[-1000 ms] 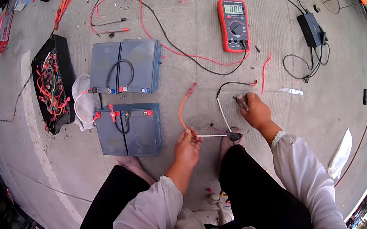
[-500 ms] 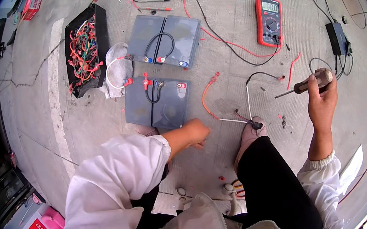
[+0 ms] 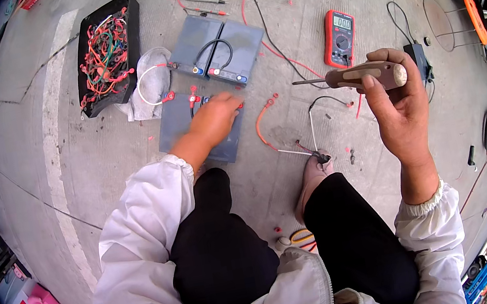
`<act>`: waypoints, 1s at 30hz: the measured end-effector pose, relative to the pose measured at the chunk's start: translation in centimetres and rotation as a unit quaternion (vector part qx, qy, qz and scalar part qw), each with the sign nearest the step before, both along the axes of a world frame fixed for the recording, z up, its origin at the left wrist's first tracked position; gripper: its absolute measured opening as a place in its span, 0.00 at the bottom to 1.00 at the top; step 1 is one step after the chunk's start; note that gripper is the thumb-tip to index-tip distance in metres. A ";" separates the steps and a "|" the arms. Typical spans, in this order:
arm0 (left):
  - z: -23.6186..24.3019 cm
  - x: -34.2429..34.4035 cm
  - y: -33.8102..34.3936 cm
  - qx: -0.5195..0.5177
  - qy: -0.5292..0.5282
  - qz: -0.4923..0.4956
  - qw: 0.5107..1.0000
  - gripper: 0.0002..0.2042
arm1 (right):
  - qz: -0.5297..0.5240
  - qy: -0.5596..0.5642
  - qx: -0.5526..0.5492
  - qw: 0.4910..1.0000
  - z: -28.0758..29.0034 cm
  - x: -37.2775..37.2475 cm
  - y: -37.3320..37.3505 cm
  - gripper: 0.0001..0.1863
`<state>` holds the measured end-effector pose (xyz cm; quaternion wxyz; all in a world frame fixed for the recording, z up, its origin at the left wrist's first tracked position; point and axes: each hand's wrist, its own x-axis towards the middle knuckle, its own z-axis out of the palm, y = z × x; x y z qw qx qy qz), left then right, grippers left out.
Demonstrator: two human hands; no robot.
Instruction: The person sits on the ground and repairs an electric vehicle battery by stripping wires, attaching connectors, and tightening terminal screws. They use a multimeter to test the connections and plug in a charger to verify the setup.
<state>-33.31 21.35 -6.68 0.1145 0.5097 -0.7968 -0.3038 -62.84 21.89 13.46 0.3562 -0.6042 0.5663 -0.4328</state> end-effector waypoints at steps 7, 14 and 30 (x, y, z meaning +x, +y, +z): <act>-3.2 -0.7 -0.1 -0.074 -0.036 -0.016 0.996 0.06 | -0.082 -0.032 -0.015 0.996 -0.6 -1.3 -0.3 0.16; -2.8 -0.5 -0.9 -0.090 -0.089 -0.060 0.990 0.04 | -0.101 -0.032 0.000 0.994 -2.5 -1.2 0.1 0.17; -2.4 -0.9 -0.7 -0.049 -0.044 -0.039 0.997 0.06 | 0.030 0.008 0.090 0.995 -6.1 2.0 1.0 0.18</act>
